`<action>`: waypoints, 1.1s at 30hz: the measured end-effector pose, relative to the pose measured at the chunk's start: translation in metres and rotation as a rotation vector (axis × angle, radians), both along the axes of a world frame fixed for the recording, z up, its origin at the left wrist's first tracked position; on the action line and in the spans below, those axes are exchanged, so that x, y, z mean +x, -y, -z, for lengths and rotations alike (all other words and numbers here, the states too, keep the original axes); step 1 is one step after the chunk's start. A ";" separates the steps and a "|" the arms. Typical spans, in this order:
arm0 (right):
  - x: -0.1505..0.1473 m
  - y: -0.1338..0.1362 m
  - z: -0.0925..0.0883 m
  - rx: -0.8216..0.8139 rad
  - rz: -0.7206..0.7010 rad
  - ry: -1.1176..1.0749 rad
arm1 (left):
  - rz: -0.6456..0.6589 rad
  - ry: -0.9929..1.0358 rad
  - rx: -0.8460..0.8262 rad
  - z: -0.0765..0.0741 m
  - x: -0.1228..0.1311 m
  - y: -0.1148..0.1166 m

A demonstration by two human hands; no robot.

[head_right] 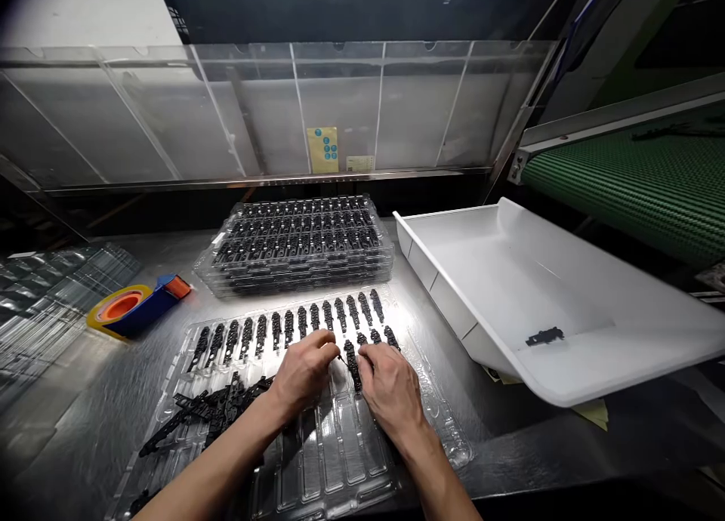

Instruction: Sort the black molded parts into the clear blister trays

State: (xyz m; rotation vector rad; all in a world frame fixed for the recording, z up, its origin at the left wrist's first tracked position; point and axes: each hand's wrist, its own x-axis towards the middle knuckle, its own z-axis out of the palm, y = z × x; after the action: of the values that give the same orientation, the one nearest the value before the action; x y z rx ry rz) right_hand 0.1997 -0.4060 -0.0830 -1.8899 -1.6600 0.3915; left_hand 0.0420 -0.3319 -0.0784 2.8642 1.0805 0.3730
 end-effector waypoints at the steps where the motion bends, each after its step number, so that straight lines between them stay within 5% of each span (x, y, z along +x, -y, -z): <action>1: 0.002 0.006 -0.002 0.008 -0.004 -0.050 | 0.019 -0.001 -0.006 0.004 0.001 -0.002; 6: -0.004 0.033 -0.005 0.076 -0.042 -0.136 | 0.073 -0.004 -0.040 0.015 0.005 0.000; 13: -0.027 0.026 0.008 0.101 -0.051 0.148 | 0.099 -0.019 -0.124 -0.003 -0.011 -0.002; 17: -0.036 0.011 0.005 0.048 -0.132 0.314 | -0.022 -0.031 -0.140 -0.010 -0.027 0.003; 21: -0.037 -0.008 -0.001 0.014 -0.025 0.398 | -0.220 -0.049 -0.135 -0.007 -0.038 0.012; 33: -0.057 -0.018 -0.006 -0.033 -0.085 0.609 | -0.257 -0.034 -0.246 -0.005 -0.046 0.019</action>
State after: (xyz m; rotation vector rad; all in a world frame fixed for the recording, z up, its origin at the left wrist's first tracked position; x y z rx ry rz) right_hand 0.1431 -0.3879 -0.0766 -2.0968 -2.1276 -0.1514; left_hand -0.0039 -0.3513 -0.0735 2.5332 1.3986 0.1866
